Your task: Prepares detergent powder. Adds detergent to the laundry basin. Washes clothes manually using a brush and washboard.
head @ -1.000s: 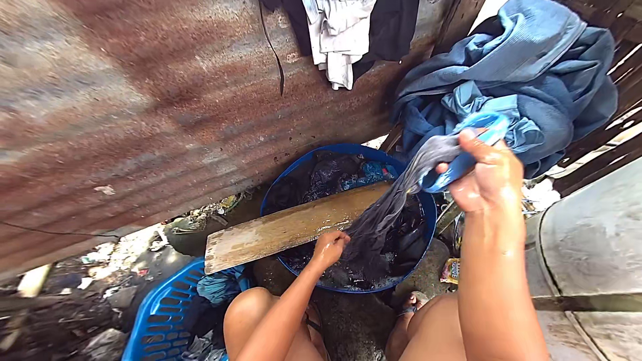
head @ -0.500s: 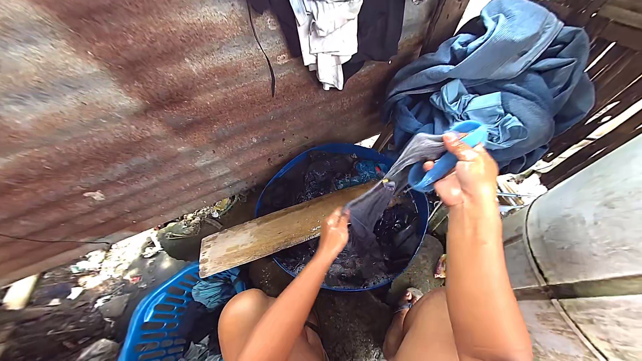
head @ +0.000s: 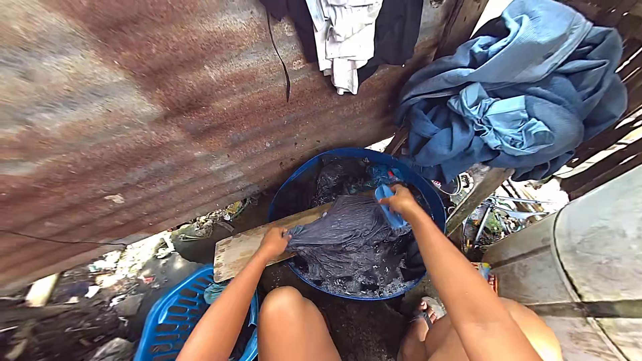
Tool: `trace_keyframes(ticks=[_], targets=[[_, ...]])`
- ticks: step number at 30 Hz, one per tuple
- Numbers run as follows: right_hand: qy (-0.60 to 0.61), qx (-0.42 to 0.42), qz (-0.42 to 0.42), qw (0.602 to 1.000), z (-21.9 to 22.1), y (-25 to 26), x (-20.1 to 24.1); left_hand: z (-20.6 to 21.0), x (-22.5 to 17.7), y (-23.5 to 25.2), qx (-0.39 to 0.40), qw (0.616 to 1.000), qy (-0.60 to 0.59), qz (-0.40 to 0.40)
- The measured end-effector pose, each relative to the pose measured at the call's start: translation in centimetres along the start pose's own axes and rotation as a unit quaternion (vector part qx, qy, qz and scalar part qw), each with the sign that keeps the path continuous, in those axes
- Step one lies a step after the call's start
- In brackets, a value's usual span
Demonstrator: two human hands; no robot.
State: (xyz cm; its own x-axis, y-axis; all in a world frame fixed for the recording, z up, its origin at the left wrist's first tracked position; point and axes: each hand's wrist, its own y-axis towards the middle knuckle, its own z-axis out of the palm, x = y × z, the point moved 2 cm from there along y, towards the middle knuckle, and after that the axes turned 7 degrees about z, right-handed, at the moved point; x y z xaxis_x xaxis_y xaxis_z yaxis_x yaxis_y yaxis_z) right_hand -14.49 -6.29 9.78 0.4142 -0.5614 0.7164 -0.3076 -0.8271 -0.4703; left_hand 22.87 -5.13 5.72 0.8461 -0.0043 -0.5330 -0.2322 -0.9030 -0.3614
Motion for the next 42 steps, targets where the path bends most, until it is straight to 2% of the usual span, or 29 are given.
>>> trace_keyframes(ticks=[2,4,9,11,13,15,17,19,20,21,23,26,27,28,30,31,33,34,35,36,37,40,42], targets=[[-0.094,-0.031,-0.005,0.995,2.2,0.9,-1.4,1.0,2.8,-0.7,-0.039,0.996,0.073,0.017],[-0.185,-0.038,-0.018,0.982,3.8,0.7,-2.4,2.2,4.7,-1.0,-0.061,0.996,0.066,0.027],[-0.359,-0.024,-0.023,0.933,5.6,-1.4,-2.1,3.8,5.2,-2.0,-0.076,0.994,0.071,0.031],[-0.343,-0.042,-0.007,0.938,5.1,-1.5,-1.8,4.4,4.7,-2.8,-0.074,0.995,0.066,0.034],[-0.275,-0.087,0.004,0.958,5.8,-1.7,-1.4,5.3,4.4,-4.2,-0.077,0.995,0.057,0.033],[-0.208,-0.098,-0.063,0.971,9.6,-3.1,0.6,5.8,4.1,-5.2,-0.079,0.996,0.036,0.033],[-0.188,-0.025,-0.182,0.965,16.6,-6.8,2.8,6.3,4.1,-6.1,-0.083,0.996,0.003,0.027],[-0.231,0.104,-0.264,0.931,22.9,-10.8,4.3,6.3,4.7,-6.5,-0.13,0.991,-0.024,0.033],[-0.262,0.141,-0.285,0.911,24.1,-11.7,4.5,6.3,5.0,-6.6,-0.152,0.987,-0.027,0.037],[-0.288,0.145,-0.282,0.904,23.6,-11.4,4.3,6.3,5.3,-6.6,-0.169,0.984,-0.03,0.045],[-0.307,0.084,-0.212,0.924,18.4,-6.8,2.1,6.4,5.8,-6.5,-0.178,0.982,-0.026,0.056],[-0.275,-0.095,-0.054,0.955,6.1,1.6,-3.2,6.5,6.1,-5.9,-0.192,0.978,-0.016,0.08],[-0.253,-0.144,-0.01,0.957,3.5,3.5,-4.3,6.4,6.2,-5.5,-0.197,0.976,-0.013,0.088],[-0.238,-0.176,0.025,0.955,2.9,4.2,-4.7,6.4,6.3,-5.2,-0.193,0.977,-0.011,0.092],[-0.213,-0.185,0.01,0.959,6.9,1.9,-3.6,6.4,6.4,-4.7,-0.188,0.978,0.002,0.092],[-0.208,-0.154,-0.035,0.965,10.9,-0.5,-2.2,6.4,6.2,-4.4,-0.19,0.978,0.006,0.091],[-0.222,-0.029,-0.154,0.962,19.7,-6.2,0.4,6.2,6.3,-4.2,-0.194,0.977,0.01,0.093],[-0.24,0.045,-0.201,0.949,22.1,-8.6,1.4,6.3,6.4,-4.3,-0.201,0.975,0.01,0.099],[-0.263,0.091,-0.226,0.933,22.6,-9.5,1.9,6.3,6.6,-4.4,-0.21,0.972,0.008,0.106],[-0.273,0.104,-0.219,0.931,21.2,-8.8,1.9,6.4,6.7,-4.5,-0.213,0.971,0.005,0.111],[-0.278,0.082,-0.194,0.937,18.6,-6.8,1.2,6.3,6.7,-4.5,-0.213,0.971,0.006,0.113],[-0.242,-0.088,-0.055,0.965,7.3,1.4,-3.2,6.3,6.7,-4.2,-0.218,0.969,0.009,0.117],[-0.207,-0.173,0.036,0.962,3.3,4.9,-5.1,6.4,6.7,-3.8,-0.219,0.968,0.012,0.12]])
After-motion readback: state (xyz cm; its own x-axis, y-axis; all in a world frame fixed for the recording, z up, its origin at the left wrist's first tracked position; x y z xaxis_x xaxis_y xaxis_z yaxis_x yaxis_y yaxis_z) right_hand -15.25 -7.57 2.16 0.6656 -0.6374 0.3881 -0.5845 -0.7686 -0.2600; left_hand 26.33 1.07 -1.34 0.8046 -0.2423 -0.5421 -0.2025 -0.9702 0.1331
